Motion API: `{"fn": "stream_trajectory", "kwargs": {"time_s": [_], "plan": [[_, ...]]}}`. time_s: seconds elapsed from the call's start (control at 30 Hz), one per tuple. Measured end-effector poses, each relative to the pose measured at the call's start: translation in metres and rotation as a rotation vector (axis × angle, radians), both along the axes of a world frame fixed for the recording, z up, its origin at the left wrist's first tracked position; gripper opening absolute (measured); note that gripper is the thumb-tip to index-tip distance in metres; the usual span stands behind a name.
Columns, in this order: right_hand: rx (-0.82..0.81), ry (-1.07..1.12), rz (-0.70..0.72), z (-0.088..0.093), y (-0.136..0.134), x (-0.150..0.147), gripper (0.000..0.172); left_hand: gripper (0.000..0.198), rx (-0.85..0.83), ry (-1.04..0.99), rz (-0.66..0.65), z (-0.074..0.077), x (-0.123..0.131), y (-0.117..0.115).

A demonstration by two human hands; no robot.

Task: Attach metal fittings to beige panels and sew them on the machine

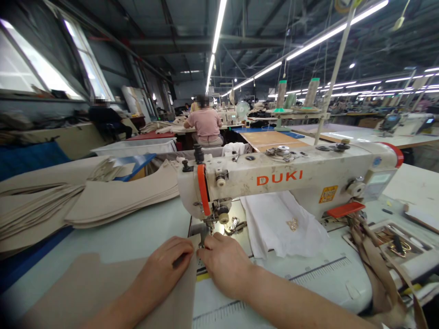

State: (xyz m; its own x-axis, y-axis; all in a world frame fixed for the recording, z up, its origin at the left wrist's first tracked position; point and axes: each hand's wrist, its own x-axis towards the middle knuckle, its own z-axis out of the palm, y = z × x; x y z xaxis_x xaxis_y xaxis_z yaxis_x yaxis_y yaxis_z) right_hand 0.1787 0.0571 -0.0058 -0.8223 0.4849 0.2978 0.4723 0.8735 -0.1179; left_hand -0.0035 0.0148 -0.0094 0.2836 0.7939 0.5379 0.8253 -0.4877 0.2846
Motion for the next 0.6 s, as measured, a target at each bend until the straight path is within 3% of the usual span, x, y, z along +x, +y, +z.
{"fn": "stream_trajectory", "kwargs": {"time_s": [0.2,0.33,0.6], "plan": [[0.15,-0.114,0.176,0.006,0.005,0.017,0.009,0.018,0.012,0.037,-0.015,-0.001,-0.001,0.001],[0.194,-0.145,0.312,0.017,-0.004,0.031,0.018,0.018,0.031,0.036,-0.025,-0.005,-0.002,0.002],[0.207,0.017,0.289,0.0,-0.011,0.006,0.01,0.019,0.047,0.064,-0.026,-0.005,-0.003,0.0]]}}
